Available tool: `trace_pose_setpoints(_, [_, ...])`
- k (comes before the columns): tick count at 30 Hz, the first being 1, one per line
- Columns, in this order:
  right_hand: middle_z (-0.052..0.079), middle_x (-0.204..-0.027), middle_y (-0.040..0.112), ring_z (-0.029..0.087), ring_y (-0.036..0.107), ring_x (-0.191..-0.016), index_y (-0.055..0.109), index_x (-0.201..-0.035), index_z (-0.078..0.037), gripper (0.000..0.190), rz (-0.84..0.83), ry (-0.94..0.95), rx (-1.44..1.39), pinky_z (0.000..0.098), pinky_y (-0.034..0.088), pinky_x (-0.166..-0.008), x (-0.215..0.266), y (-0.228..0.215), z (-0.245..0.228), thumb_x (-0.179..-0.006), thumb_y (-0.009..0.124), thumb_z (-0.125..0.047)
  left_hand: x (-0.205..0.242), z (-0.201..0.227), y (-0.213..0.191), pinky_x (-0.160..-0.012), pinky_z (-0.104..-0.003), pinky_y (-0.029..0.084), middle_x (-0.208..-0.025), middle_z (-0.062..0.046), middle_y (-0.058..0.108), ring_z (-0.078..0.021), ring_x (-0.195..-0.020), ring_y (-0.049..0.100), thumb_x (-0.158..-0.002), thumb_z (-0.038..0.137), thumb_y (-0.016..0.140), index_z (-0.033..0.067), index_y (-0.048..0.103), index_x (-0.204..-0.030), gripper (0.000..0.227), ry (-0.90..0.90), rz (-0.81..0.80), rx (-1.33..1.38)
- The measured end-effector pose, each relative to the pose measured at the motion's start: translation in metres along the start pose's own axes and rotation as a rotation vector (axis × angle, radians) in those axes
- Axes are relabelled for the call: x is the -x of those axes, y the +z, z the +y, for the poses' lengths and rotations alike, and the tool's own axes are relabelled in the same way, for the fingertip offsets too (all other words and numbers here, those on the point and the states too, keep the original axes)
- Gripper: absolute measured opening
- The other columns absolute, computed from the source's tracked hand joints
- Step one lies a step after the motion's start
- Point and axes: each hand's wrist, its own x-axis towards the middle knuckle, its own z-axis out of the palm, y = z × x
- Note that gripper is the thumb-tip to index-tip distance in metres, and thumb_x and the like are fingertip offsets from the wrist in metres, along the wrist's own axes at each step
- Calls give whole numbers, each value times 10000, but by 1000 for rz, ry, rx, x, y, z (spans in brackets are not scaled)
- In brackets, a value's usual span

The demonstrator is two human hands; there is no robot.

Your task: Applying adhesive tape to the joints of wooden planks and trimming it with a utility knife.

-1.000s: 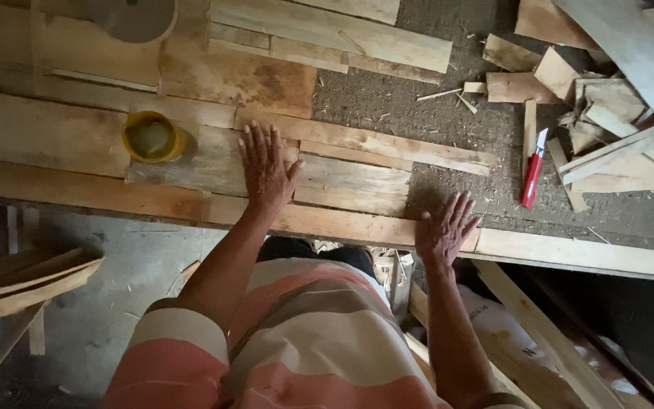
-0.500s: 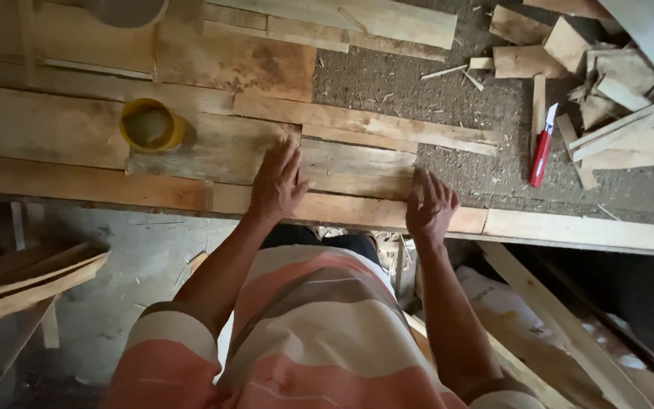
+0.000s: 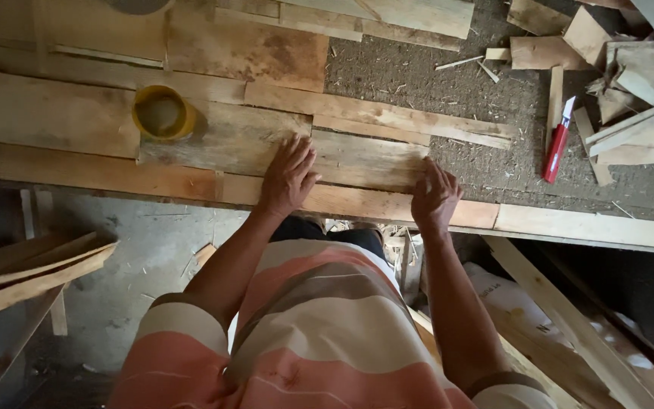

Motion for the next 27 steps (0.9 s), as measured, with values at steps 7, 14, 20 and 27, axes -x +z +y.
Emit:
trace_pose_setpoints(7, [108,-1350,695,296,607,-1199,669,-1339,-123,405,56,-33,26,502,394,-1030,-6,-3,-12,-935,639,-126,-10,4,1,-1208,-532,349,-1499,-203,531,-412,-1432,448,-966,307,706,-33,641,-1306,484,-38,-34,-49])
trace_pose_setpoints(14, [117,-1279,719,292,634,-1127,621,-1388,-122,441,60,92,-33,465,425,-954,-30,18,-5,-948,639,-111,-30,1,10,-1186,-497,396,-1506,-188,550,-385,-1380,521,-979,121,703,34,506,-1488,553,-141,155,28])
trace_pose_setpoints(20, [115,-1193,761,294,656,-1038,626,-1350,-128,425,46,114,-99,477,451,-919,-38,9,-19,-932,587,-61,-37,7,7,-1158,-501,390,-1508,-225,513,-387,-1367,500,-918,50,735,34,301,-1604,812,-162,158,93])
trace_pose_setpoints(27, [126,-1240,737,320,664,-1129,596,-1352,-81,295,99,86,-211,496,506,-992,-37,22,-8,-1064,532,-89,-36,10,6,-1163,-492,392,-1543,-199,495,-383,-1380,492,-951,94,729,54,215,-1635,857,-259,86,124])
